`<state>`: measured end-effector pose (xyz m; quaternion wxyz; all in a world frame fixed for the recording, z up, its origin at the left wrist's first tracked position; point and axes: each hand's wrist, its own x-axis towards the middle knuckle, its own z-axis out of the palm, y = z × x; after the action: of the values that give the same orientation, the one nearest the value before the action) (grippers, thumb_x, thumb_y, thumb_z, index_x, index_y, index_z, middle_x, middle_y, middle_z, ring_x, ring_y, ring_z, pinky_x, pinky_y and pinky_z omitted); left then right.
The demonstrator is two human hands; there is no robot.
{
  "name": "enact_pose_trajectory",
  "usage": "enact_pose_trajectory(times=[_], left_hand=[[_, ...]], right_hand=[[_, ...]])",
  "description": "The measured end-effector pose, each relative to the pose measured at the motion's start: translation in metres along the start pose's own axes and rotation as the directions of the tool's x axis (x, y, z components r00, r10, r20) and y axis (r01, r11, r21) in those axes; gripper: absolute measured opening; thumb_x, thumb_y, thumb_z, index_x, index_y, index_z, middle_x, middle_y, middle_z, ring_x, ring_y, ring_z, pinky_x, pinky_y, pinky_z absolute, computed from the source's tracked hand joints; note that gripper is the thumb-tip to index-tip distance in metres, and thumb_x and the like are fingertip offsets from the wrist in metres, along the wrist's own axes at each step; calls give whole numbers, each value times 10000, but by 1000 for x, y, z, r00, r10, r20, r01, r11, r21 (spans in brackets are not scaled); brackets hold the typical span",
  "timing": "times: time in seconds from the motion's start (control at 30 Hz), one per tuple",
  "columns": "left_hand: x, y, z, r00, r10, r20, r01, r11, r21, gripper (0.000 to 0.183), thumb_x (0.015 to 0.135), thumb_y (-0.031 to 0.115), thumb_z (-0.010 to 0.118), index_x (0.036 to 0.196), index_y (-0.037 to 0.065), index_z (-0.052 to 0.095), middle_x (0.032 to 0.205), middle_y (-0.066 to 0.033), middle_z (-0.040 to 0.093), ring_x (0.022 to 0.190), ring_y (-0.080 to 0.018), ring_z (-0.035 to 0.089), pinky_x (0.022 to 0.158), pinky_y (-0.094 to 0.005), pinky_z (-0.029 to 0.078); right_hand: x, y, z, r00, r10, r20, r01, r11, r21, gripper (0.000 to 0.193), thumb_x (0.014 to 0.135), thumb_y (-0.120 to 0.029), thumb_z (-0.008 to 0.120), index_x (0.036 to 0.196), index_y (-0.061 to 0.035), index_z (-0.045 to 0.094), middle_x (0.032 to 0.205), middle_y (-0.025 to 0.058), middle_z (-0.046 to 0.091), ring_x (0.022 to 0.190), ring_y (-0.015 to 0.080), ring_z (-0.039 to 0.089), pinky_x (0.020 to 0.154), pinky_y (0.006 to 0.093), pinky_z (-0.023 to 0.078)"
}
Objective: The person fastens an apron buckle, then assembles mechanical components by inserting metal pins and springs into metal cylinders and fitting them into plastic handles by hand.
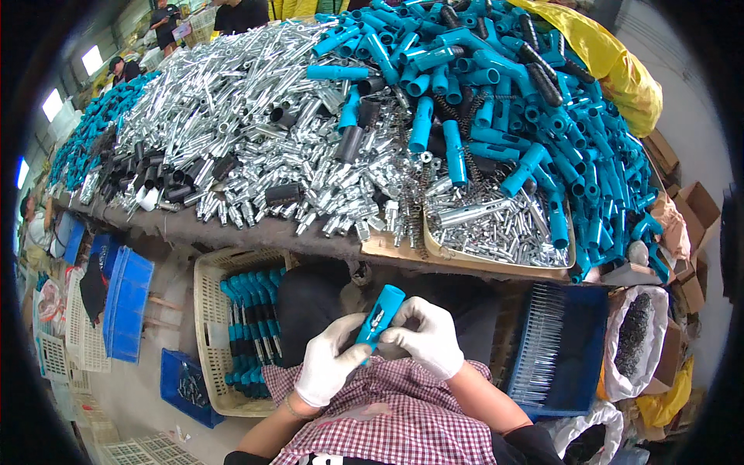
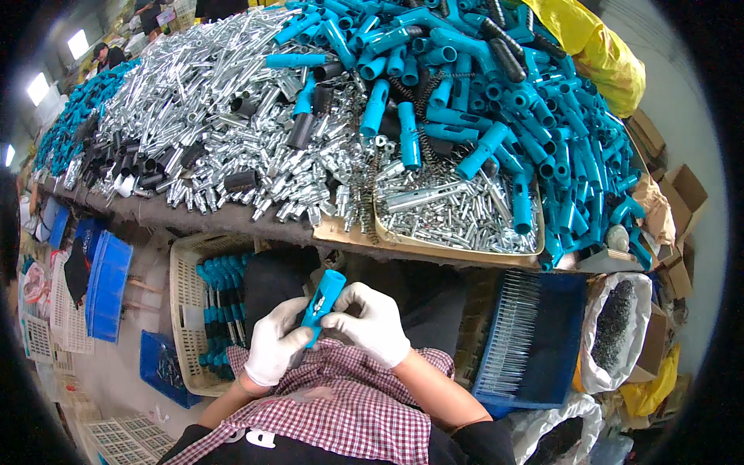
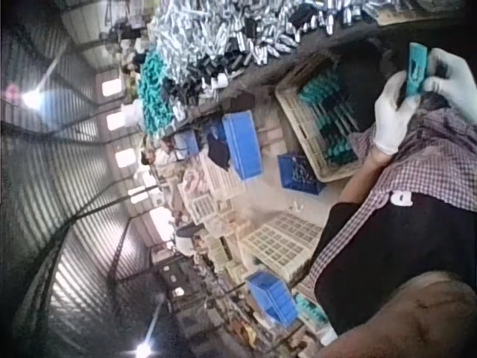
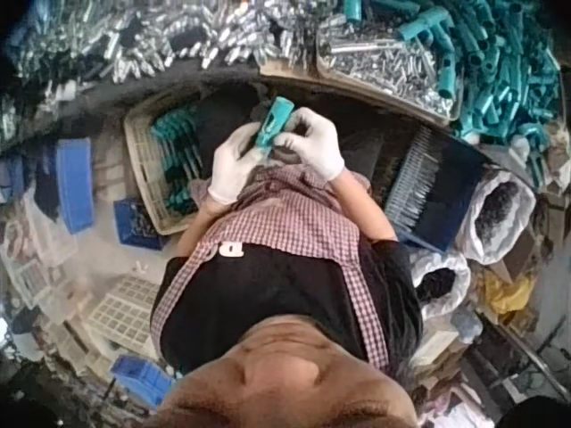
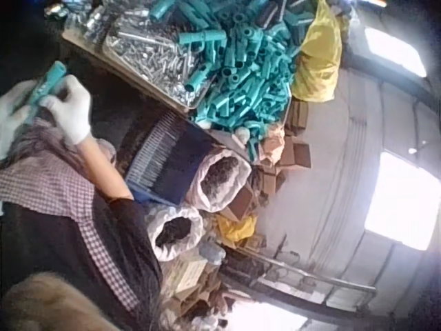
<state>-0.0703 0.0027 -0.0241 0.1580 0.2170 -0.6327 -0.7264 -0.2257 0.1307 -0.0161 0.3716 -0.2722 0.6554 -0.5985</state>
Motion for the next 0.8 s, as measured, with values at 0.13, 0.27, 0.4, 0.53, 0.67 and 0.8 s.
enact_pose_trajectory(times=[0.13,0.27,0.4,0.53,0.67,0.8], left_hand=[[-1,-4,-4,993,-80,91,96,979,-182,550,896,151,684,1323,-118,464,1104,-161,618,860,-173,639,738,-317,560],[0,2,-1,987,-84,136,102,986,-135,598,909,221,695,1325,-132,451,1112,-167,616,868,-192,646,739,-326,570],[0,1,1,990,-66,125,76,994,-78,572,914,206,681,1324,-124,458,1110,-165,618,848,-187,643,745,-318,563],[-1,3,2,987,-87,137,99,991,-85,549,928,193,662,1327,-123,457,1093,-163,619,828,-186,642,737,-310,557],[-2,6,0,959,-196,203,247,930,-273,532,936,151,666,1350,-106,452,1070,-134,632,824,-165,643,738,-296,546],[0,-5,-8,915,-210,344,366,791,-490,600,968,241,624,1398,-104,388,1020,-129,620,847,-181,633,706,-296,539]], right_hand=[[2,4,-2,996,53,75,-62,991,123,282,778,-143,839,932,-14,641,829,26,674,700,56,593,597,223,493],[4,16,-8,991,39,129,-64,979,195,325,772,-172,849,973,-18,646,876,18,680,747,64,604,638,227,505],[2,6,-6,993,57,106,-79,975,210,387,761,-226,861,1016,-29,644,921,18,673,815,79,614,718,241,517],[7,14,-3,992,-87,90,83,996,38,422,775,-309,836,1021,-29,640,934,42,675,823,128,629,767,294,525],[8,11,9,992,-112,61,115,992,-51,414,788,-335,803,1009,-26,637,922,62,676,820,156,634,777,320,519],[15,-4,-1,981,-18,193,52,984,-172,388,810,-336,784,987,-25,633,901,68,661,844,139,612,787,313,501]])
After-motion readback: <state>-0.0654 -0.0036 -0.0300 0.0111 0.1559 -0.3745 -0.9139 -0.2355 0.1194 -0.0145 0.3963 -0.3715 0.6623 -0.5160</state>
